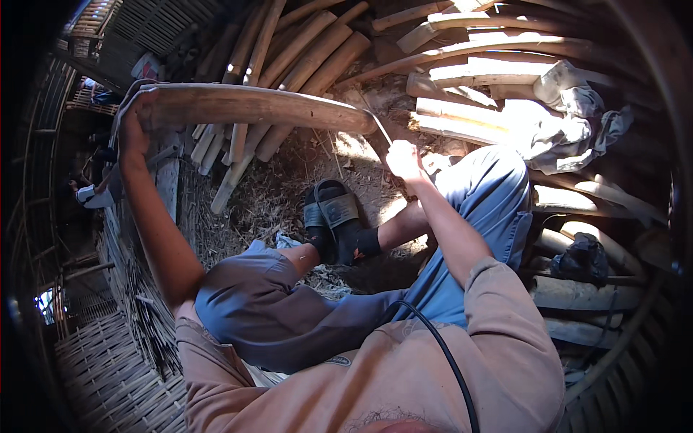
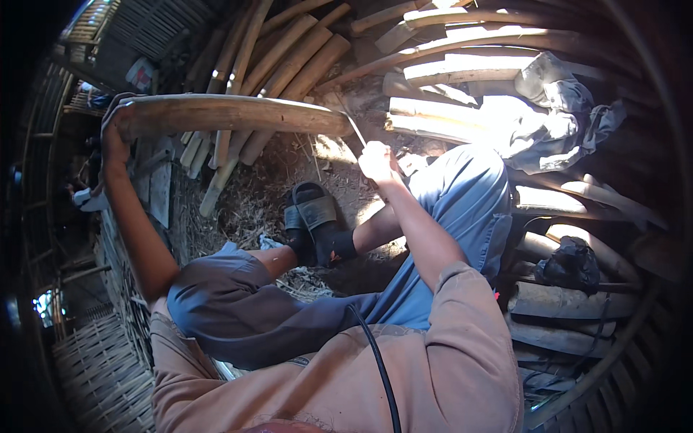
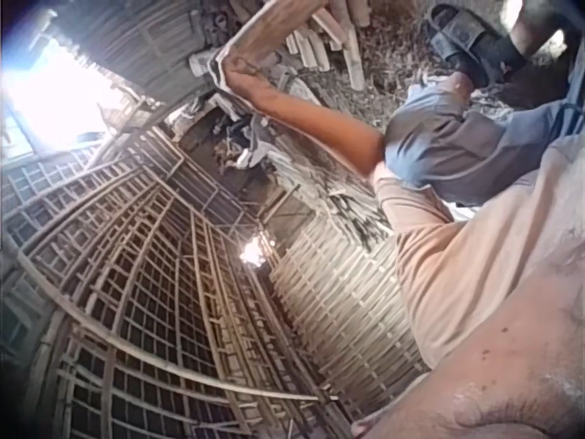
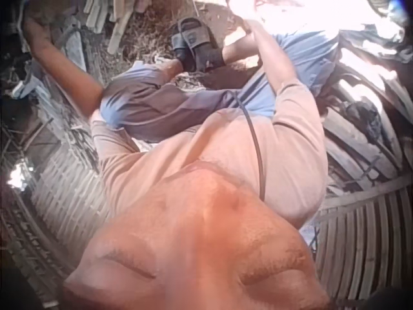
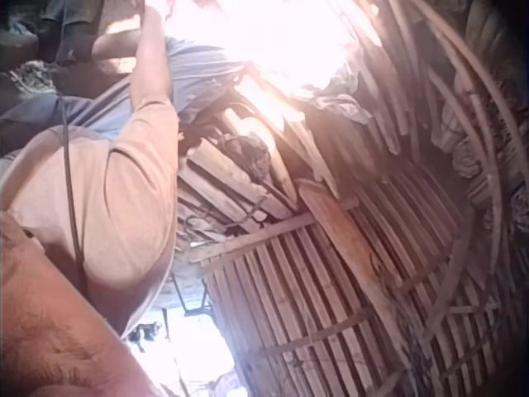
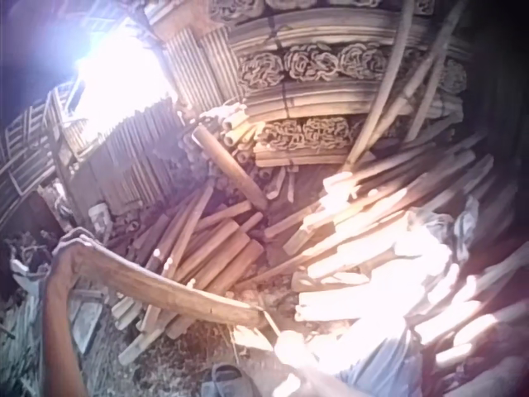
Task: Using a large knife to shave and smooth the outer surface of a bamboo stalk.
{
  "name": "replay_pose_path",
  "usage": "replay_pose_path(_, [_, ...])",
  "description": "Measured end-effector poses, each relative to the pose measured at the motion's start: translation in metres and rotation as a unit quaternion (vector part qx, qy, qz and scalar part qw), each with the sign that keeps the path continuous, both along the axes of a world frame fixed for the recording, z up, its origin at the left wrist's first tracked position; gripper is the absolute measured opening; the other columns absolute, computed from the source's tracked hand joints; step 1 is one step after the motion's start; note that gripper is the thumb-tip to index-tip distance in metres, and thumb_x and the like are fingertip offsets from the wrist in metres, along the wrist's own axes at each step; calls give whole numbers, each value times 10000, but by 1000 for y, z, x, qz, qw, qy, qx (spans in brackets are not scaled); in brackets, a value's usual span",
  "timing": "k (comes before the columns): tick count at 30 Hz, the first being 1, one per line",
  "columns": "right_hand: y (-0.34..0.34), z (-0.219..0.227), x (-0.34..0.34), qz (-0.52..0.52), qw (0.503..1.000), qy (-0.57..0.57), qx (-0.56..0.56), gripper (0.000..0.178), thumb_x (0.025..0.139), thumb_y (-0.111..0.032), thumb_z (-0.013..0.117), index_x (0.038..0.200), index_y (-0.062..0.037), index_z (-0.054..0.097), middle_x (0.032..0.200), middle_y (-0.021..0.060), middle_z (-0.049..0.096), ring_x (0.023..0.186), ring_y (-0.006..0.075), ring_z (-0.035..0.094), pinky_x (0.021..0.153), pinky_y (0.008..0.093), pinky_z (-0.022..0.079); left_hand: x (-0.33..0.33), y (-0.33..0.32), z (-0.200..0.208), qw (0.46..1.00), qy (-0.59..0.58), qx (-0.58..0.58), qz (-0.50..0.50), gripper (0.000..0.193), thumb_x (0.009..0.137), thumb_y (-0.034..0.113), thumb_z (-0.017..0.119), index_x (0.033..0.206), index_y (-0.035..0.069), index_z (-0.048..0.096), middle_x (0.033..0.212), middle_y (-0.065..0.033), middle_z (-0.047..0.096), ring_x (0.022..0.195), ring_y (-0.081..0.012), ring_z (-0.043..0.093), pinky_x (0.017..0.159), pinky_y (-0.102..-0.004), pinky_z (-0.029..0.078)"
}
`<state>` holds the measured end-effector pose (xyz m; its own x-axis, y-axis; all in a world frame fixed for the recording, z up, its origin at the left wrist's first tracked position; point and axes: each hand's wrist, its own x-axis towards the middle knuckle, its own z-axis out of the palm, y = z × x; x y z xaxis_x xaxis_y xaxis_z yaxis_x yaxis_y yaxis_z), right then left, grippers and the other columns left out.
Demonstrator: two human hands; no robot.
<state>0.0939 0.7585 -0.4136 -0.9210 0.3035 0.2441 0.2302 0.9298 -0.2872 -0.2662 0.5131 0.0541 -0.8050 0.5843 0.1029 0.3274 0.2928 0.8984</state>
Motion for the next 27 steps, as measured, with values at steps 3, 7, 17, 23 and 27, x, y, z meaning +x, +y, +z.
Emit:
replay_pose_path(3, [-20,7,-7,-124,982,-41,-137,362,893,-341,568,1027,-48,734,1024,174,734,993,388,676,888,458,553,13,24,-7,999,-13,-24,24,227,853,255,667,1020,114,730,946,-2,671,931,-138,655,834,-313,536])
replay_pose_path(7, [-33,81,-26,-82,924,-60,-368,419,902,-355,547,1075,-10,710,1160,198,711,1062,379,668,941,459,545,5,-35,13,997,45,-53,42,251,847,256,682,1037,106,748,969,-8,686,919,-124,649,856,-282,508])
replay_pose_path(17, [3,-75,-15,-101,979,172,-51,198,865,-227,594,854,-45,670,847,125,671,785,341,650,722,449,547,18,19,-15,994,61,-45,-79,300,848,205,661,1119,84,706,1034,-26,682,950,-127,633,894,-252,473])
replay_pose_path(23, [1,-23,1,-13,999,-50,14,156,858,-175,606,780,-74,697,813,125,663,832,321,687,751,429,574,17,-35,-13,1000,14,-21,-15,277,870,189,665,1123,89,720,998,1,682,944,-115,632,876,-257,484])
replay_pose_path(27, [3,-14,1,19,993,61,-96,155,842,-184,603,779,-88,706,819,130,660,803,316,669,710,445,551,7,-27,-10,998,0,-51,-27,281,890,246,660,1110,87,733,1009,-9,678,960,-121,636,882,-269,490])
